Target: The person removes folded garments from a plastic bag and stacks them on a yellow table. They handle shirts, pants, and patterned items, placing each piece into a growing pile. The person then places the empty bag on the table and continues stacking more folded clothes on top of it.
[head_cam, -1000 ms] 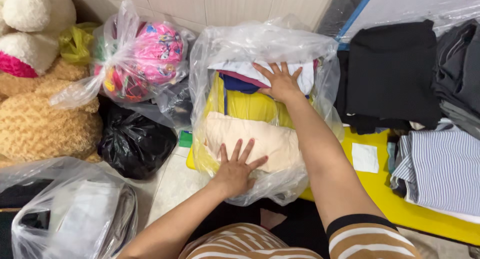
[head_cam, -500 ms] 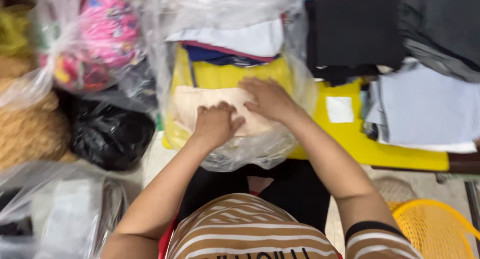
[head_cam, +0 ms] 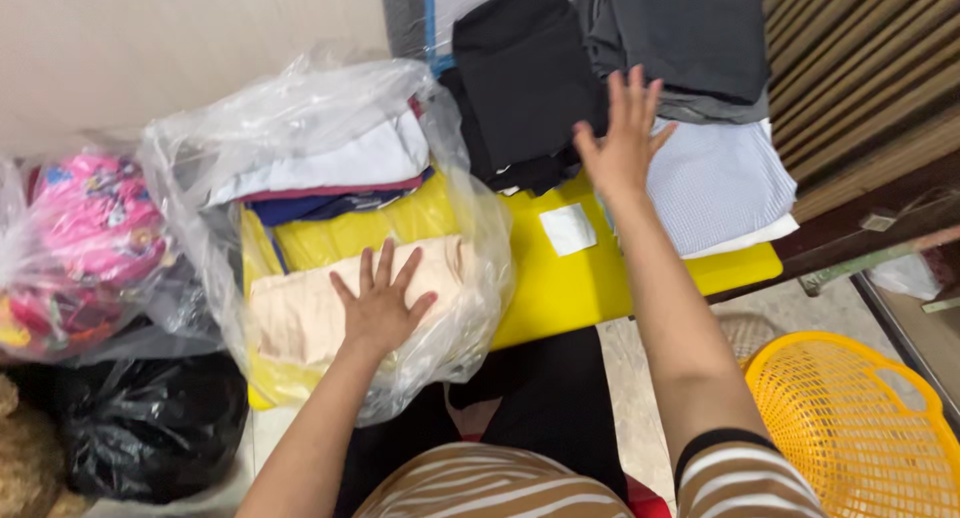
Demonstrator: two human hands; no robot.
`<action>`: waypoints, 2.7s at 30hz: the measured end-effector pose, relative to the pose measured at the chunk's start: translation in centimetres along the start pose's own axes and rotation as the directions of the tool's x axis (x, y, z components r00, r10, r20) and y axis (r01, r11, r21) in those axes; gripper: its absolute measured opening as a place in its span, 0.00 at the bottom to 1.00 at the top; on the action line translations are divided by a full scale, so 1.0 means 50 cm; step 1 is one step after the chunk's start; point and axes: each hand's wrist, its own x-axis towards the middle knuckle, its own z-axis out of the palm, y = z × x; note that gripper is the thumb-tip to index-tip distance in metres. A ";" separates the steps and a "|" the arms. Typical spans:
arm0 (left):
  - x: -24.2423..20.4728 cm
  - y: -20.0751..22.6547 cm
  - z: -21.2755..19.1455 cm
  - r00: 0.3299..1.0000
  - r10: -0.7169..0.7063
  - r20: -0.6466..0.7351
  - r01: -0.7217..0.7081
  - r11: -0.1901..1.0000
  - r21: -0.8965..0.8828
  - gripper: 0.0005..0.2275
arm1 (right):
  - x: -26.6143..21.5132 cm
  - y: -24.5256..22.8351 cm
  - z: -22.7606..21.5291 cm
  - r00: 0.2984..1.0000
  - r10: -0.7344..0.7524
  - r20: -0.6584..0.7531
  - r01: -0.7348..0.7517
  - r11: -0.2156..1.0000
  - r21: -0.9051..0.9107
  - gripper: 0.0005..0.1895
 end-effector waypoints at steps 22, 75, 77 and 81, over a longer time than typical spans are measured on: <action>0.001 0.003 0.001 0.999 -0.014 -0.032 0.014 1.000 0.025 0.34 | 0.204 0.068 -0.001 0.963 0.097 0.252 -0.052 0.983 -0.179 0.55; 0.020 -0.332 -0.050 0.913 -0.403 0.070 0.129 0.122 -0.984 0.43 | -0.424 -0.324 -0.002 0.562 -0.078 0.823 -0.812 -0.242 0.532 0.45; 0.020 -0.339 -0.020 0.928 -0.373 0.013 0.121 0.267 -0.956 0.47 | -0.422 -0.315 0.005 0.535 -0.102 0.839 -0.827 -0.267 0.495 0.45; -0.025 -0.326 -0.005 0.932 -0.338 -0.132 0.035 0.445 -0.895 0.50 | -0.425 -0.294 0.011 0.505 -0.087 0.859 -0.839 -0.283 0.465 0.41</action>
